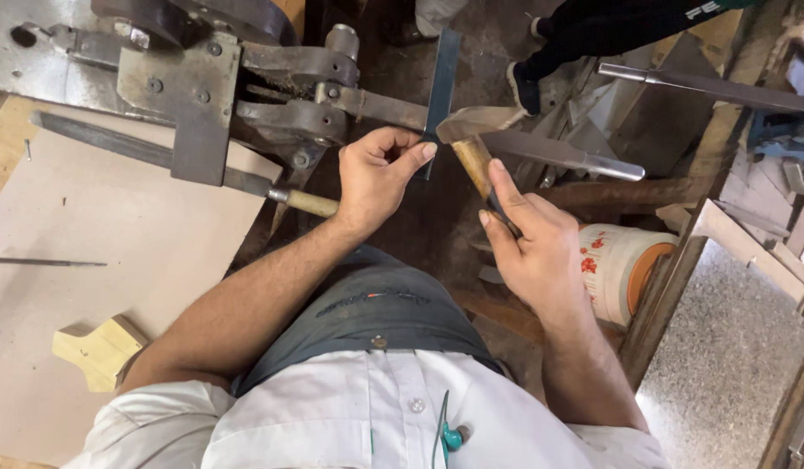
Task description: The person repeatedly bends a metal strip using a manual press machine and a wooden block. They position the strip, operate the press, and then use a hammer to refine the bend on the block. This cycle is repeated multiple times throughout the clip.
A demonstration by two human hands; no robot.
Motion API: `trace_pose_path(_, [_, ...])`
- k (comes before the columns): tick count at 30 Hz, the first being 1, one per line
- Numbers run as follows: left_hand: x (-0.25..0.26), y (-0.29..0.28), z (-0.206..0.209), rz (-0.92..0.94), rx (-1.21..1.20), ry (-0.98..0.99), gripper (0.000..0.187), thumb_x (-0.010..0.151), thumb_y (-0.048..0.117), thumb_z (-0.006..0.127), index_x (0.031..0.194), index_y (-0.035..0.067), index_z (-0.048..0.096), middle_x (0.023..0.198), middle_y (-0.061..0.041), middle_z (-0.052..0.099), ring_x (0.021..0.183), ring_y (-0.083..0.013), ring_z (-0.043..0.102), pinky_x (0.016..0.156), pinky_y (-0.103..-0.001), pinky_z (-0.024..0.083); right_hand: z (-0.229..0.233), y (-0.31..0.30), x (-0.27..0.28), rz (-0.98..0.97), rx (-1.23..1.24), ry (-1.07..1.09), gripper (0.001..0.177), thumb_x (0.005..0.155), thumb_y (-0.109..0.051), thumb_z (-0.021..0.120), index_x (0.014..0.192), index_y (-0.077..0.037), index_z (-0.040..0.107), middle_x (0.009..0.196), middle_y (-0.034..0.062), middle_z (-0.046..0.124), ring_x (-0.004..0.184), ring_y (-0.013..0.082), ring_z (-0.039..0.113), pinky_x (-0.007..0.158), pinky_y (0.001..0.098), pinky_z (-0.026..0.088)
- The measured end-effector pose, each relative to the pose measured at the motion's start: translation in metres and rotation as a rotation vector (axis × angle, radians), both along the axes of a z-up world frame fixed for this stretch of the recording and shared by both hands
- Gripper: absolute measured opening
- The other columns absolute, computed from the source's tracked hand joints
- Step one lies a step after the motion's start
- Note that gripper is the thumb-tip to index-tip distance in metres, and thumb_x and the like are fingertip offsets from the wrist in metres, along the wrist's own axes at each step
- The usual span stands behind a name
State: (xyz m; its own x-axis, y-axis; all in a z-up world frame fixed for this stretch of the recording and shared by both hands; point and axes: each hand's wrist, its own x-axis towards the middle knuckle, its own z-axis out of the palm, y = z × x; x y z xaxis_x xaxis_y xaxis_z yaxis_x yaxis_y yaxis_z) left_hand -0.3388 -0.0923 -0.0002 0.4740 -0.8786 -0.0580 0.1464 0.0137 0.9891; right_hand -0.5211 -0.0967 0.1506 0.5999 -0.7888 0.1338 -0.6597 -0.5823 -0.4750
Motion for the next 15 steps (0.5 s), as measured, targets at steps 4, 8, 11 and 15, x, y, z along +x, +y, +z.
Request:
trace_pose_path(4, [-0.002,0.003,-0.002,-0.002,-0.073,0.076,0.015,0.09,0.014,0.083,0.093,0.001,0.077,0.077,0.003,0.072,0.068,0.0003,0.058,0.06,-0.019,0.05,0.001,0.002,0.007,0.043,-0.07,-0.066,0.054,0.094,-0.002,0.075,0.145,-0.003,0.059,0.082,0.0134,0.063,0.069,0.0227,0.062,0.068,0.0343,0.052])
trace_pose_path(8, [0.0,0.002,-0.002,-0.01,-0.06,0.074,0.014,0.09,0.014,0.083,0.093,0.001,0.077,0.075,0.003,0.071,0.066,-0.0003,0.057,0.059,-0.019,0.048,0.0,-0.005,0.012,0.04,0.026,0.002,0.057,0.09,-0.001,0.075,0.145,-0.004,0.061,0.08,0.0142,0.062,0.064,0.0246,0.059,0.064,0.0355,0.051])
trace_pose_path(11, [0.001,0.0,-0.003,-0.006,-0.064,0.052,0.014,0.09,0.014,0.083,0.093,0.001,0.078,0.075,0.004,0.071,0.067,0.0,0.058,0.06,-0.019,0.05,0.003,-0.001,0.011,0.07,-0.047,-0.053,0.056,0.094,-0.002,0.074,0.147,-0.004,0.058,0.083,0.0123,0.062,0.069,0.0232,0.061,0.069,0.0353,0.052])
trace_pose_path(15, [-0.001,0.001,-0.004,-0.012,-0.1,0.092,0.015,0.09,0.014,0.083,0.093,0.001,0.077,0.076,0.004,0.071,0.069,0.0003,0.058,0.061,-0.019,0.05,-0.001,-0.003,0.013,0.051,0.006,-0.004,0.058,0.09,-0.001,0.075,0.146,-0.005,0.059,0.08,0.0146,0.059,0.065,0.0259,0.057,0.066,0.0361,0.05])
